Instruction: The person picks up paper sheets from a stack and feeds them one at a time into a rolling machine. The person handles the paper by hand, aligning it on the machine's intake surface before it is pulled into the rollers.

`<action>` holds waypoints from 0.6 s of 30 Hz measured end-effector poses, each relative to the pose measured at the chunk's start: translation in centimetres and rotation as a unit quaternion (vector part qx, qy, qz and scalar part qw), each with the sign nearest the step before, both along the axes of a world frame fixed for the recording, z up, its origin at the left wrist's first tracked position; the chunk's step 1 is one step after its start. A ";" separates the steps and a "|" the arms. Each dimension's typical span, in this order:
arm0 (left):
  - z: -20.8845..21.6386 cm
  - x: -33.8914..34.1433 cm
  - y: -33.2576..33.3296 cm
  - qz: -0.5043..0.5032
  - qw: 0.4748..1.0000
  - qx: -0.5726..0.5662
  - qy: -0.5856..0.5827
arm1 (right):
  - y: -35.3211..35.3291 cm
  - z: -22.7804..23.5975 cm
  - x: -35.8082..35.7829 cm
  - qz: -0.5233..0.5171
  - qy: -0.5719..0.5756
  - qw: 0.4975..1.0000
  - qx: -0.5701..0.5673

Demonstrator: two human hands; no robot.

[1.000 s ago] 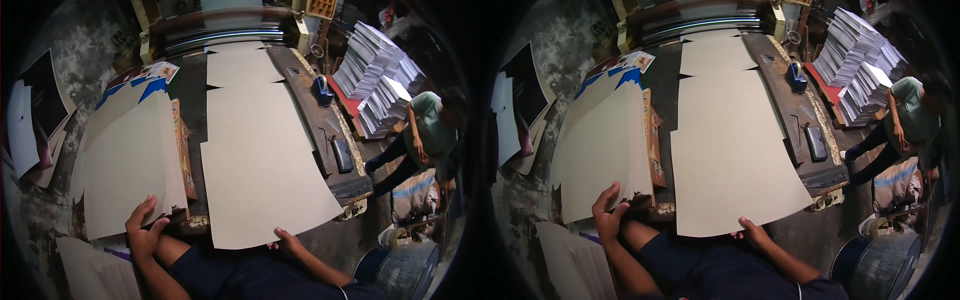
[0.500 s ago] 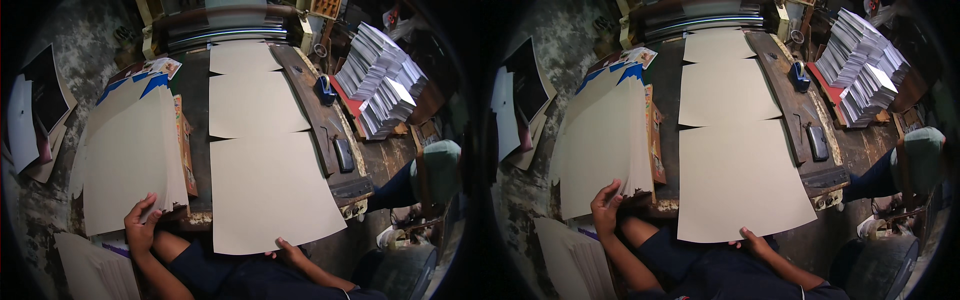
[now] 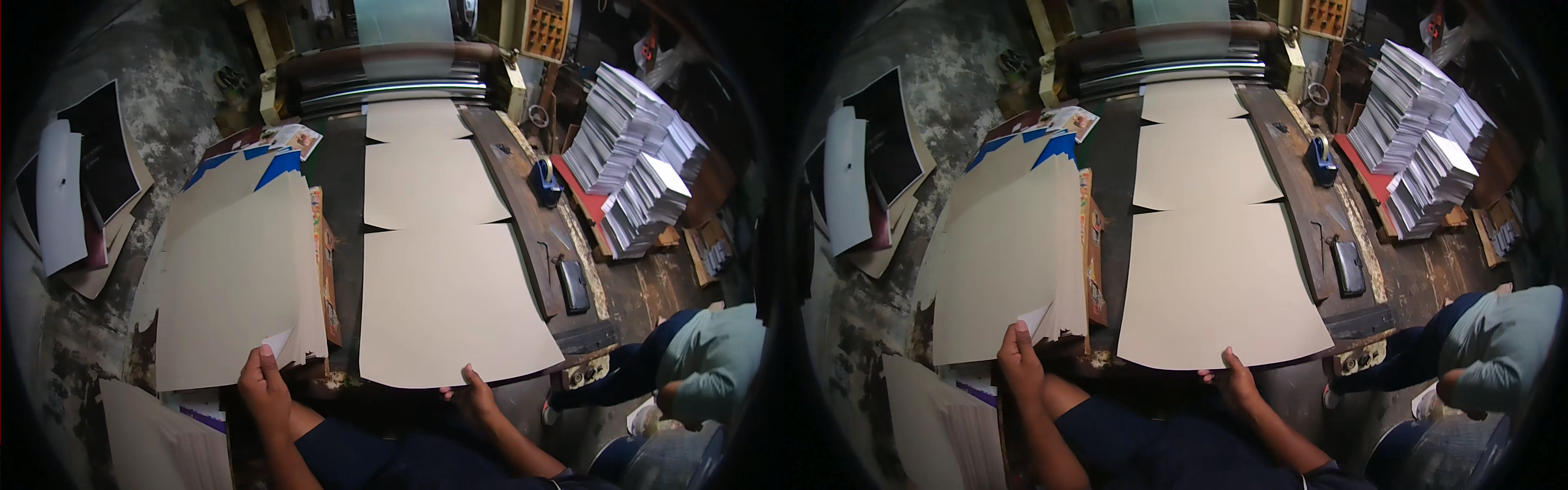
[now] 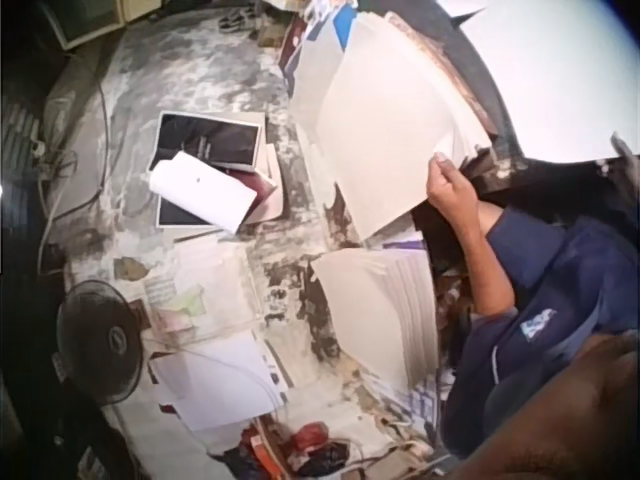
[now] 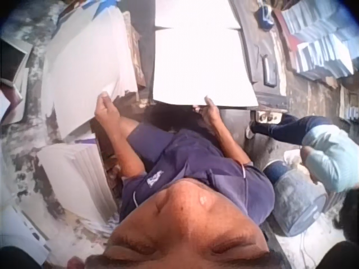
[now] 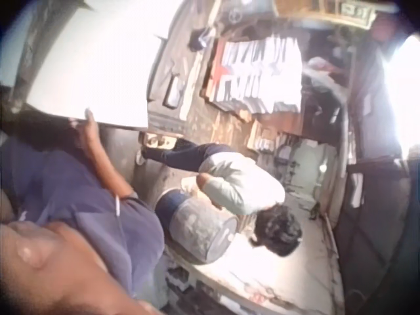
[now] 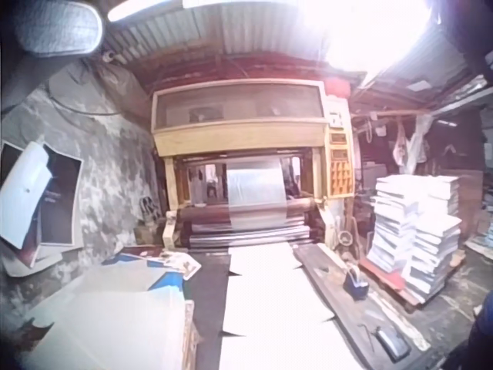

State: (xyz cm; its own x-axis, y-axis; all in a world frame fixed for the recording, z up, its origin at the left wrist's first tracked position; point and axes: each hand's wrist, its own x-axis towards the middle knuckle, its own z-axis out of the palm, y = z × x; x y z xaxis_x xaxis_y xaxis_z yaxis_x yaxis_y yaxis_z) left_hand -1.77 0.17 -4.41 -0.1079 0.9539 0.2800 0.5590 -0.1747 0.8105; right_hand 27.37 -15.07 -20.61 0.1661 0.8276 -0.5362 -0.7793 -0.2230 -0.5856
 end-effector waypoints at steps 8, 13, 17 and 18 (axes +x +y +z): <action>1.4 0.7 1.3 0.138 0.906 0.102 -0.388 | 2.4 -2.9 0.0 -0.069 0.008 0.997 0.034; 0.4 -0.1 -1.5 0.015 0.988 0.109 -0.108 | 2.6 -1.0 -1.2 -0.137 -0.001 0.990 -0.041; 3.7 2.5 -3.1 -0.218 0.963 0.153 -0.031 | 2.3 3.7 0.4 -0.075 0.014 0.995 0.058; 3.8 2.4 -3.4 -0.263 0.954 0.144 -0.028 | 2.3 5.5 0.6 -0.034 0.013 0.992 0.117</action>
State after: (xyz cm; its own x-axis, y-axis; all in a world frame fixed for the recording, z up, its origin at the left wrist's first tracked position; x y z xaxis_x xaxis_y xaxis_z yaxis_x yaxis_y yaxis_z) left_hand 0.66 -3.20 -0.59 0.3417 0.7653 0.5456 0.2905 -0.6381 0.7131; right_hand 28.01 -12.78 -15.15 0.2146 0.9173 -0.3354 -0.8030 -0.0298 -0.5952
